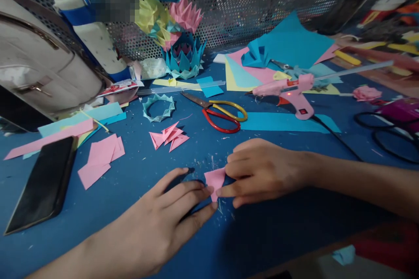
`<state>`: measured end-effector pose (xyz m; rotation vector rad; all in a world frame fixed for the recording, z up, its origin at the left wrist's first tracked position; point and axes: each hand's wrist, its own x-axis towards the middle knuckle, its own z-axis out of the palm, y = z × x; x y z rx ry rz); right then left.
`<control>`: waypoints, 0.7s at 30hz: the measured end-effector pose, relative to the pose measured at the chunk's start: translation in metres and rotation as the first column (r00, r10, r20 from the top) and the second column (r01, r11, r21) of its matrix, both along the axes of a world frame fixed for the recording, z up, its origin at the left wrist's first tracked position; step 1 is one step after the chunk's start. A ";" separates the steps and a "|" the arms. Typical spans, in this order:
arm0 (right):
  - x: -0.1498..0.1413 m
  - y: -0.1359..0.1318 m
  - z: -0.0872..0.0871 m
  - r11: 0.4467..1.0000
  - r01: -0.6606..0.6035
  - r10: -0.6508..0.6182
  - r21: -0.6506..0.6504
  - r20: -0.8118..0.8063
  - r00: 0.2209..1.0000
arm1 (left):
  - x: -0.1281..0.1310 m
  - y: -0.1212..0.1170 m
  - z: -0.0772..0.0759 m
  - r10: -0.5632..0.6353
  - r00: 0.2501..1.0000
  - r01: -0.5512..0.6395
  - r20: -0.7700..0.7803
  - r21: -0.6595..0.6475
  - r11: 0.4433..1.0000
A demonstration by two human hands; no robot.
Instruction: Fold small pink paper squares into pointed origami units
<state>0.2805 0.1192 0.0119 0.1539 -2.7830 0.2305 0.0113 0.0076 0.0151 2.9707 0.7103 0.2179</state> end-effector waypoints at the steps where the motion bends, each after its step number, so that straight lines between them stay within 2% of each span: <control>1: 0.000 0.001 0.000 1.000 -0.013 0.013 -0.010 0.029 0.999 | 0.000 0.000 0.000 0.000 1.000 0.000 0.002 0.004 1.000; 6: 0.001 0.012 0.003 0.994 -0.009 0.027 -0.112 0.157 0.987 | 0.002 0.002 0.003 -0.003 0.999 0.002 0.036 0.015 1.000; 15: 0.017 0.034 0.025 0.967 0.138 -0.056 -0.217 0.344 0.937 | 0.002 0.001 0.003 0.001 0.999 -0.001 0.039 0.009 1.000; 18: 0.016 0.034 0.024 0.968 0.132 -0.059 -0.212 0.318 0.946 | 0.001 0.001 0.000 -0.010 0.999 0.009 0.048 0.011 1.000; 21: 0.011 0.033 0.015 0.953 0.127 -0.082 -0.275 0.172 0.982 | 0.001 0.001 -0.004 -0.018 0.998 0.016 0.063 0.025 1.000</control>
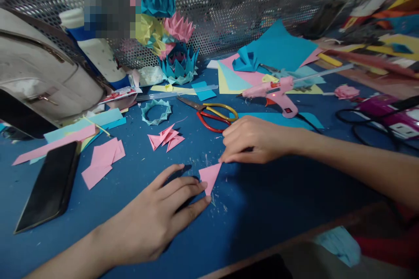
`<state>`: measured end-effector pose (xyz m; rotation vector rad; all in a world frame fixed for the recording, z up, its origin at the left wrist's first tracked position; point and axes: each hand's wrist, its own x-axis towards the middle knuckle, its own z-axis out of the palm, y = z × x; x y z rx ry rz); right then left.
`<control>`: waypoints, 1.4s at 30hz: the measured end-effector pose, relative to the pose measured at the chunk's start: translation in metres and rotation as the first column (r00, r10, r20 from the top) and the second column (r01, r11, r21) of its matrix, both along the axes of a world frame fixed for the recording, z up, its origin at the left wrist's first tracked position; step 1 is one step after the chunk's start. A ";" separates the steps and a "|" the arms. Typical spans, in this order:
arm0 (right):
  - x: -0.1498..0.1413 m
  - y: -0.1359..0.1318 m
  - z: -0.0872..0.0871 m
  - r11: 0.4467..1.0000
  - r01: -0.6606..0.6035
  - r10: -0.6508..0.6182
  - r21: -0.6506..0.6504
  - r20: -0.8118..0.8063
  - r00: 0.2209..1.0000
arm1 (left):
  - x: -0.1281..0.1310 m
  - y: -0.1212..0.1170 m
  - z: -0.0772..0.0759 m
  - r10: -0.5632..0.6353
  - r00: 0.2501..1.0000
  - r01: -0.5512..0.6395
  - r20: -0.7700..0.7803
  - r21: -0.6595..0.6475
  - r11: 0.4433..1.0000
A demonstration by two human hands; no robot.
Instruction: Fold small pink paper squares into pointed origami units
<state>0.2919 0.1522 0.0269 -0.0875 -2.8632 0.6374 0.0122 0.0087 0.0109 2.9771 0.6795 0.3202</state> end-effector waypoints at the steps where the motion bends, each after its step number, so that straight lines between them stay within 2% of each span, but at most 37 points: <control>1: -0.002 -0.001 -0.003 0.998 0.043 -0.046 -0.047 -0.062 0.997 | 0.000 0.000 -0.002 -0.002 1.000 0.002 0.009 0.013 1.000; 4: -0.008 -0.005 -0.009 0.969 0.156 -0.183 -0.190 -0.129 0.975 | 0.000 -0.001 -0.006 -0.011 0.999 0.008 0.044 0.072 0.997; 6: -0.011 -0.010 -0.010 0.960 0.190 -0.212 -0.205 -0.089 0.973 | 0.000 -0.002 -0.008 -0.021 0.998 0.015 0.061 0.101 0.995; 10: -0.018 -0.022 -0.011 0.964 0.185 -0.186 -0.189 0.014 0.982 | -0.001 -0.002 -0.009 -0.043 0.994 0.030 0.104 0.118 0.993; 15: -0.023 -0.030 -0.011 0.959 0.170 -0.167 -0.228 0.032 0.985 | 0.001 -0.001 -0.006 -0.046 0.985 0.025 0.166 0.123 0.992; 25: -0.024 -0.031 -0.013 0.939 0.083 -0.116 -0.332 -0.080 0.990 | 0.001 -0.003 -0.007 0.016 0.975 -0.053 0.220 0.159 0.986; 33: -0.024 -0.031 -0.011 0.956 -0.036 -0.016 -0.292 -0.176 0.984 | 0.002 -0.005 -0.007 0.017 0.976 -0.051 0.218 0.151 0.987; 42: -0.025 -0.031 -0.014 0.965 -0.028 -0.033 -0.260 -0.225 0.974 | 0.002 -0.005 -0.007 0.034 0.990 -0.058 0.134 0.177 0.983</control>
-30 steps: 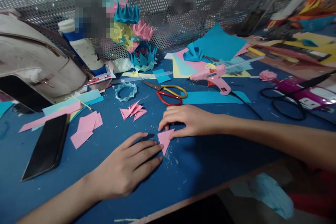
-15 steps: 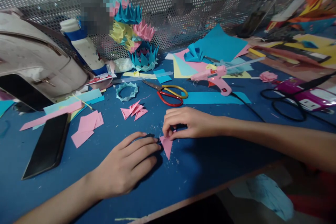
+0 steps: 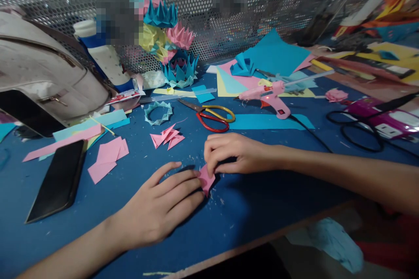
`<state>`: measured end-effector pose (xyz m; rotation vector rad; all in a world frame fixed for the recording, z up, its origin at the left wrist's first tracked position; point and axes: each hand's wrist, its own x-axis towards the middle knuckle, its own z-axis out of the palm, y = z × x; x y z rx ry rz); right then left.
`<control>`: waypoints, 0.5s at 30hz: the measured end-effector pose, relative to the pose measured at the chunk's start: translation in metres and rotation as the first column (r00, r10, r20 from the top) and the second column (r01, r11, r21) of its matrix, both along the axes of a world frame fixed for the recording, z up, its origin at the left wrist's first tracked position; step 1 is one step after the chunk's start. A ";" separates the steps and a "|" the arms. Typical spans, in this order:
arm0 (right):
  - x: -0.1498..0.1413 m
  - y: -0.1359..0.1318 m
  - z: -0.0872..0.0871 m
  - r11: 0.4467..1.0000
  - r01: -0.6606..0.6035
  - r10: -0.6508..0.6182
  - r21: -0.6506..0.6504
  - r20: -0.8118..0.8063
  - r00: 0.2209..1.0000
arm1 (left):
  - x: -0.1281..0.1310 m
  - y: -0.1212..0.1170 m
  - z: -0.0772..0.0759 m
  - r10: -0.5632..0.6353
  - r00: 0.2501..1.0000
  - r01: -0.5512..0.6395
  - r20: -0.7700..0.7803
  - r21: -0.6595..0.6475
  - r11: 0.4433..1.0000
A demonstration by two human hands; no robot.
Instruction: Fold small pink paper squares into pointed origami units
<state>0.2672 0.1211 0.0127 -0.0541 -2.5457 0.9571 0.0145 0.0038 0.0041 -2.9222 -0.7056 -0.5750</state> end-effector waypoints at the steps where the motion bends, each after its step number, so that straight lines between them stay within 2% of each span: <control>1: 0.000 0.000 0.000 1.000 -0.006 0.006 0.000 0.005 1.000 | 0.000 0.000 0.000 0.000 1.000 0.000 -0.005 -0.006 1.000; 15: 0.009 0.017 0.005 0.989 -0.127 0.116 0.082 0.123 0.986 | 0.001 0.001 0.000 -0.014 0.999 0.012 -0.050 -0.038 0.999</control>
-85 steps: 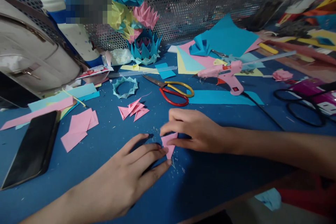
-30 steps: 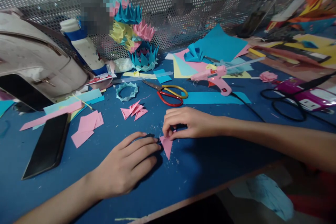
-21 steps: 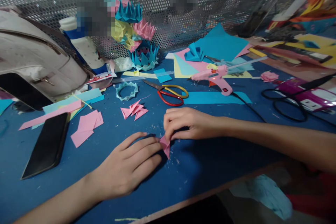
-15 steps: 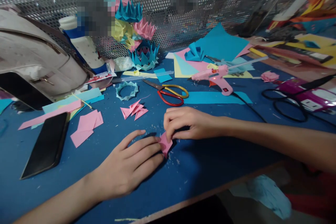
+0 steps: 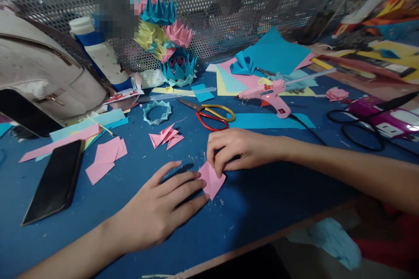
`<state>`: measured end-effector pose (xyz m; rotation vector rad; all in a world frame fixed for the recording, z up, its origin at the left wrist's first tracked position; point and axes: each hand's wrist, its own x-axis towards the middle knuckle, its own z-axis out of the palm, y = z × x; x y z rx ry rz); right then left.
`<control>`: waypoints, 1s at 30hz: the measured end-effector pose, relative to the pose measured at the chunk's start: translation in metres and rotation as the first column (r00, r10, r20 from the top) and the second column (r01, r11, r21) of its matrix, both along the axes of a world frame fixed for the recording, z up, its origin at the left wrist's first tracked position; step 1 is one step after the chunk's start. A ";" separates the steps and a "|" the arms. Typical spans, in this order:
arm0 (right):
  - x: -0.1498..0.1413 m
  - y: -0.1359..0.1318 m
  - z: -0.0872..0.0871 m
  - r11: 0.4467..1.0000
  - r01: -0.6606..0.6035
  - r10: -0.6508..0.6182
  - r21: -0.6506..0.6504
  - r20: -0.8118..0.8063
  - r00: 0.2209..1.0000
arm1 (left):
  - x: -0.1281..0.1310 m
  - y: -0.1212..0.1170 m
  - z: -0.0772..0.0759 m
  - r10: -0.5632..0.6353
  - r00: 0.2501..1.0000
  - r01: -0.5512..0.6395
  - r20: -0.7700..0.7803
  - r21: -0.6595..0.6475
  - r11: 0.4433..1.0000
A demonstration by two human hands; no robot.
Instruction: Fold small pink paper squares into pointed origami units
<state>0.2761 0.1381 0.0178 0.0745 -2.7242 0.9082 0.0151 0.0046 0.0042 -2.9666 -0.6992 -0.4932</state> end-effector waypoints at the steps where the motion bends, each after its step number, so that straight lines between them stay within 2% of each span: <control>1: 0.000 0.000 0.000 1.000 0.001 -0.001 0.014 0.004 1.000 | 0.000 0.000 0.000 -0.005 1.000 0.005 -0.005 -0.004 1.000; 8: 0.001 0.001 -0.001 0.994 0.009 -0.011 0.110 0.017 1.000 | 0.000 0.000 -0.002 -0.011 0.999 0.010 -0.033 -0.042 0.999; 17: 0.002 0.004 -0.001 0.997 -0.001 -0.002 0.071 0.051 0.999 | 0.006 -0.002 0.000 0.011 0.995 -0.021 -0.100 -0.103 0.994; 24: -0.003 -0.002 -0.004 0.985 0.146 -0.128 -0.092 0.175 0.976 | 0.008 -0.004 0.000 0.022 0.993 -0.035 -0.116 -0.114 0.993; 30: -0.009 -0.013 -0.004 0.967 0.244 -0.225 -0.070 0.211 0.951 | 0.011 -0.005 0.001 0.027 0.992 -0.041 -0.123 -0.112 0.993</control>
